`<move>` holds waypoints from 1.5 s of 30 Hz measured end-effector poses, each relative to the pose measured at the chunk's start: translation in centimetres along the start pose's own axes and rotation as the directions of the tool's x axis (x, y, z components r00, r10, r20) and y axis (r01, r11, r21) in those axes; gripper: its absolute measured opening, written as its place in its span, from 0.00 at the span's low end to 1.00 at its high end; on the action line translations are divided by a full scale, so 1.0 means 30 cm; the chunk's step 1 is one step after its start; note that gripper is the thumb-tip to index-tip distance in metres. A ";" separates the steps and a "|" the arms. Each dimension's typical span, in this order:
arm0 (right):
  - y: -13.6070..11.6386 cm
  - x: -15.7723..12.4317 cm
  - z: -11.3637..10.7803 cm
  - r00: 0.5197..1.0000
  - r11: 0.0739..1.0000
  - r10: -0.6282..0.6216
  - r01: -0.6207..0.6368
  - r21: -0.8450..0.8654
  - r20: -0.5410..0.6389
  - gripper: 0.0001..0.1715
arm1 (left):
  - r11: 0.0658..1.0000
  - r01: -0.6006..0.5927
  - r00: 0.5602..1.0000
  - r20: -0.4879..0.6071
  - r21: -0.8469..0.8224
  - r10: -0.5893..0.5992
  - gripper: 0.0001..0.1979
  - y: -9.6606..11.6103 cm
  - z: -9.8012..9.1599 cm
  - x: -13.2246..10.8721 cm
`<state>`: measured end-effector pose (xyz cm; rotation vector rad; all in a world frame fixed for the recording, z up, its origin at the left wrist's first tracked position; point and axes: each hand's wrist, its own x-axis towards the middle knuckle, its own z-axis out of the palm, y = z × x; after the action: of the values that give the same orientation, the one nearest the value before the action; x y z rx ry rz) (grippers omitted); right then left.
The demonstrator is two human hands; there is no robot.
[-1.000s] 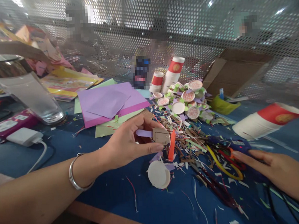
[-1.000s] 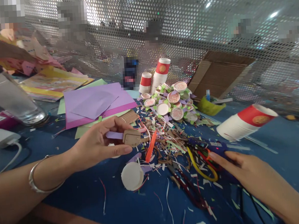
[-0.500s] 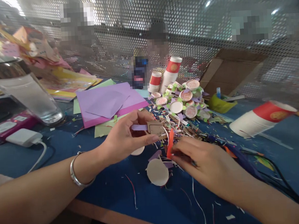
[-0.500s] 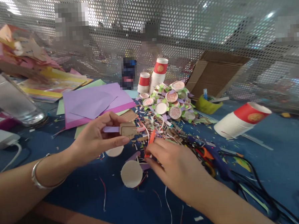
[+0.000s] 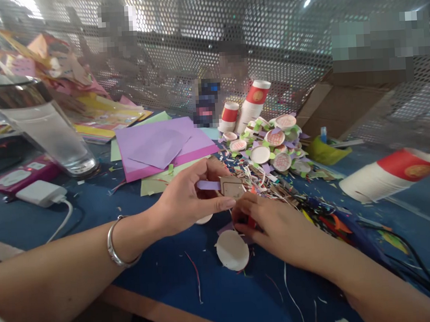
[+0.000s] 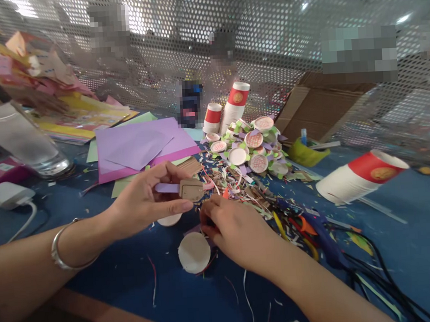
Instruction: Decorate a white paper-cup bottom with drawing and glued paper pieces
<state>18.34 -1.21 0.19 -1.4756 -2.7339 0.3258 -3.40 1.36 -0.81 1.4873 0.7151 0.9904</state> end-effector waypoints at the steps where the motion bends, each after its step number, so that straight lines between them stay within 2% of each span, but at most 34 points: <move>1: 0.000 0.000 0.001 1.000 1.000 0.006 -0.006 0.006 0.003 0.04 | 1.000 0.001 1.000 -0.001 0.003 -0.001 0.20 0.002 0.001 0.000; 7: -0.002 0.000 0.003 0.998 0.997 0.056 -0.057 0.058 0.018 0.03 | 1.000 0.022 1.000 -0.015 -0.020 -0.023 0.19 0.015 0.008 0.007; 11: -0.005 -0.005 0.000 0.997 0.991 0.078 -0.080 0.109 0.027 0.03 | 0.999 -0.003 0.999 -0.038 -0.051 0.001 0.19 0.022 0.013 0.013; 21: -0.003 -0.005 0.009 0.997 0.961 0.071 -0.068 0.267 -0.003 0.06 | 0.998 0.012 0.998 -0.067 -0.054 -0.016 0.19 0.026 0.013 0.011; 24: 0.001 -0.013 0.015 0.998 0.954 0.053 -0.037 0.297 -0.044 0.09 | 0.998 0.014 0.998 -0.067 -0.056 -0.017 0.19 0.022 0.012 0.009; 31: 0.016 -0.042 0.001 0.975 0.949 0.012 0.059 0.309 -0.223 0.07 | 0.999 0.027 0.997 -0.067 -0.045 -0.030 0.21 0.014 0.007 0.007; 36: 0.017 -0.049 0.009 0.957 0.958 0.001 0.082 0.275 -0.290 0.07 | 0.998 0.037 0.996 -0.073 -0.052 -0.041 0.21 0.019 0.015 0.002; 40: 0.003 -0.053 0.014 0.935 0.939 0.058 0.068 0.336 -0.350 0.05 | 0.997 0.072 0.996 -0.045 -0.034 -0.073 0.25 0.022 0.024 -0.003; 45: -0.012 -0.057 0.011 0.932 0.923 0.106 0.038 0.384 -0.347 0.04 | 0.996 0.077 0.997 -0.011 -0.045 -0.078 0.22 0.024 0.038 -0.009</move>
<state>18.96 -2.87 0.09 -1.3215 -2.2011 0.5019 -2.58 0.47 -0.16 1.4053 0.7494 0.9514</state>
